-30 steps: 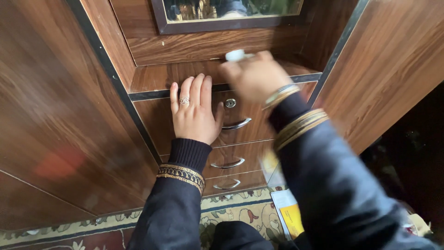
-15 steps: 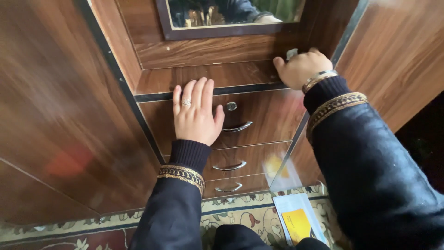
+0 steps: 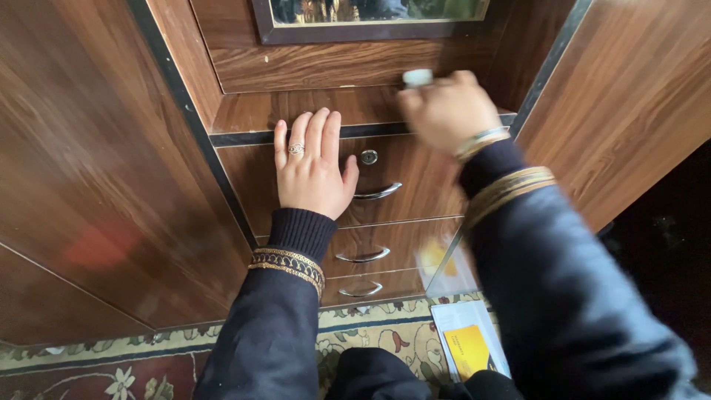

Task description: Cleaning various small containers, a mirror, and a wallet with a cloth before placing them back into a wooden drawer.

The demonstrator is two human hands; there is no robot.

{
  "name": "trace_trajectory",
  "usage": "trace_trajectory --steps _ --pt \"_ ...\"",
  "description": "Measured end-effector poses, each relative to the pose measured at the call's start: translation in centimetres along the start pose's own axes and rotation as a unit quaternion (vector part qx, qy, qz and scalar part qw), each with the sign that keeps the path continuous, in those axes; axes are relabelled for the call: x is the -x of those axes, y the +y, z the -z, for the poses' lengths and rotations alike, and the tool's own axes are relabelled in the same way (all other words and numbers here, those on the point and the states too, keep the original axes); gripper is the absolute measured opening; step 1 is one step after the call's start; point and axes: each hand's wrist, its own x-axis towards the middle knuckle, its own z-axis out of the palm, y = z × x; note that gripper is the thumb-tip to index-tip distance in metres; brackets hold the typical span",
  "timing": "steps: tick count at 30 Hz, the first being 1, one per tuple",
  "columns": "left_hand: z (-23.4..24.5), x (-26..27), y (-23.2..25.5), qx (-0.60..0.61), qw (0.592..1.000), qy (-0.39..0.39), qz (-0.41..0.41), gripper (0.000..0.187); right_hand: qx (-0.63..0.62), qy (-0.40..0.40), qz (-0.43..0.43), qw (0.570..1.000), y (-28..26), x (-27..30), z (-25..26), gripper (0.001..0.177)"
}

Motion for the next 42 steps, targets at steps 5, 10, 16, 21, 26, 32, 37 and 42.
trace_trajectory --steps 5,10,16,21,26,32,37,42 --pt "-1.1 0.5 -0.2 -0.003 0.999 -0.038 0.023 0.068 -0.102 0.117 -0.054 0.986 -7.0 -2.7 1.5 0.036" --pt "-1.3 0.5 -0.5 -0.006 0.997 -0.066 0.032 0.074 -0.143 0.116 -0.113 0.976 -4.8 0.3 2.2 0.047" --pt "-0.9 0.4 0.6 -0.033 0.995 -0.080 0.046 0.076 -0.110 0.128 -0.073 0.983 -1.6 4.3 0.2 0.040" --pt "-0.6 0.3 3.6 -0.068 0.985 -0.121 0.106 0.086 -0.253 0.151 -0.128 0.947 -1.2 8.7 1.9 0.034" --pt "-1.8 -0.2 8.3 -0.044 0.990 -0.122 0.058 0.086 -0.616 0.079 -0.453 0.639 -2.1 14.9 3.5 0.027" --pt "-4.3 -0.4 10.7 -0.054 0.995 -0.049 0.070 0.096 -0.825 0.087 -0.499 0.248 -0.3 22.3 0.4 0.029" --pt "-3.8 -0.9 11.8 -0.071 0.991 -0.053 0.098 0.089 -0.888 -0.021 -0.420 0.186 1.5 25.6 -3.1 0.035" --pt "-3.8 -1.1 11.9 -0.033 0.993 -0.042 0.108 0.084 -0.894 -0.100 -0.387 0.202 2.2 26.1 -5.4 0.037"
